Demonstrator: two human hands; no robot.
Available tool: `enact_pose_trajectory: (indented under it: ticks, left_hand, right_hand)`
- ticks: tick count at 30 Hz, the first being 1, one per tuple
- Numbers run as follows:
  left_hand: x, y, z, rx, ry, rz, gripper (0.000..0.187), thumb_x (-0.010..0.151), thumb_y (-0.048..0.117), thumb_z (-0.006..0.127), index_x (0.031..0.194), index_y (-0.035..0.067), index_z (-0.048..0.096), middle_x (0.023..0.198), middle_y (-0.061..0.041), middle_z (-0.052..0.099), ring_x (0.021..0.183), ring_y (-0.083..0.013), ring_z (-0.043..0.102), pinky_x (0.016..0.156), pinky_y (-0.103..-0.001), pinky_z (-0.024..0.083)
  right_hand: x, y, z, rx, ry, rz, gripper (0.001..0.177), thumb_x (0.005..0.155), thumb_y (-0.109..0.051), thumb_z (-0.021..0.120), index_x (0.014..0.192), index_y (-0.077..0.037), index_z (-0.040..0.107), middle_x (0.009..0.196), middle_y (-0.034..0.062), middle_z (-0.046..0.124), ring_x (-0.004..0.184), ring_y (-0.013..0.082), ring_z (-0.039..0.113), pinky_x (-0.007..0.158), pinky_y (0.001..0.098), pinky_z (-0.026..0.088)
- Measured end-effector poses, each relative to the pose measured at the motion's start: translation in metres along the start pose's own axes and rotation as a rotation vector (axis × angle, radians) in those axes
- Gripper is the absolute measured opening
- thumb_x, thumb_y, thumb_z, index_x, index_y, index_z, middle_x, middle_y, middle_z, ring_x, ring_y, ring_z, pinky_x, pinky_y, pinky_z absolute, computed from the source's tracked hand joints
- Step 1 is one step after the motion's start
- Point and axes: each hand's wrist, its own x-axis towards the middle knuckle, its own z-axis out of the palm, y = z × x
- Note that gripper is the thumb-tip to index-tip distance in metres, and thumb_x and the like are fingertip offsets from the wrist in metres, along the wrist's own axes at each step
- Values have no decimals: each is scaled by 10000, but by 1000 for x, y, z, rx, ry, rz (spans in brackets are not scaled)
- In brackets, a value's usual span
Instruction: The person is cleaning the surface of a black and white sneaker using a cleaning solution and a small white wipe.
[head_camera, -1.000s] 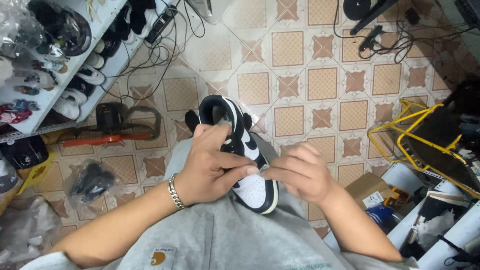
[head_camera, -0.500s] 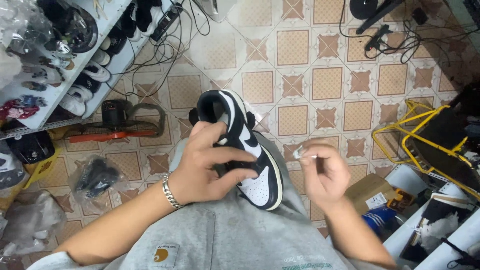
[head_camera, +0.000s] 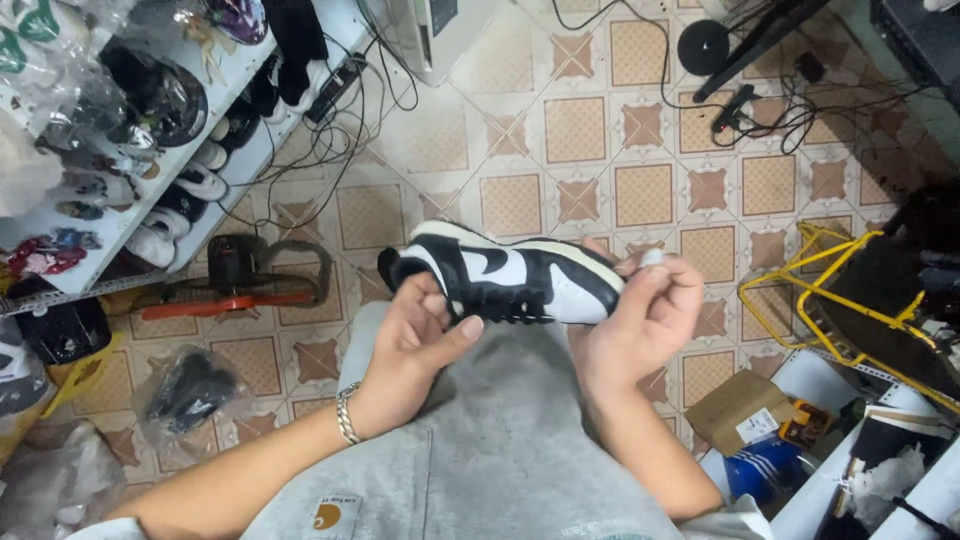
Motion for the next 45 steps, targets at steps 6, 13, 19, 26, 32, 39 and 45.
enact_pose_trajectory:
  ticks: [6, 13, 19, 26, 32, 39, 45]
  left_hand:
    - [13, -23, -13, -312, -225, -139, 610, 967, 22, 995, 1530, -70, 780, 1410, -224, 911, 1350, -304, 846, 1173, -492, 669]
    - [34, -9, -22, -137, -650, 45, 812, 934, 140, 1059, 1671, 7, 746, 1654, -226, 807, 1622, -300, 676, 1361, -571, 573]
    - [44, -48, -32, -227, -657, -4, 717, 997, -59, 881, 1681, -112, 675, 1612, -345, 790, 1598, -424, 714, 1375, -673, 527]
    - [43, -30, -24, -71, -418, -102, 637, 1144, 154, 849, 1718, -63, 679, 1649, -246, 818, 1562, -324, 755, 1384, -622, 531]
    - [38, 12, 8, 98, -235, -303, 607, 1053, 310, 873, 1609, 76, 804, 1567, -36, 864, 1432, -191, 775, 1144, -384, 664]
    - [36, 20, 17, 119, -503, -14, 562, 1214, 307, 756, 1711, 54, 687, 1745, -97, 741, 1665, -258, 663, 1488, -475, 481]
    - [26, 47, 24, 496, -614, 115, 644, 1275, 464, 544, 1769, 55, 602, 1818, -118, 670, 1728, -291, 592, 1512, -473, 378]
  right_hand:
    - [17, -8, -12, 84, 3, -78, 157, 1342, -243, 579, 1369, -113, 494, 907, 69, 615, 745, 350, 879, 807, 575, 855]
    - [37, -27, -7, 237, -45, -15, 150, 1355, -318, 525, 1375, -170, 515, 931, 2, 617, 794, 285, 894, 789, 450, 845]
    - [51, -9, 5, 336, -60, 42, 167, 1371, -351, 509, 1441, -212, 567, 987, -12, 566, 777, 260, 866, 708, 431, 810]
    - [39, -22, 0, -219, 124, -283, 163, 1316, -212, 743, 1249, -67, 710, 989, 74, 729, 962, 202, 858, 915, 350, 782]
    - [13, -44, -25, -474, -281, -654, 65, 1175, -3, 828, 1143, 26, 780, 1086, 212, 822, 1073, 342, 791, 1009, 494, 786]
    - [18, -73, 10, -670, -487, -740, 71, 1163, 38, 785, 1175, 108, 790, 1316, 371, 731, 1304, 479, 770, 1414, 771, 638]
    - [13, -91, 28, -713, -445, -718, 174, 1172, 2, 732, 1107, 148, 803, 1181, 332, 709, 1113, 397, 748, 1318, 738, 714]
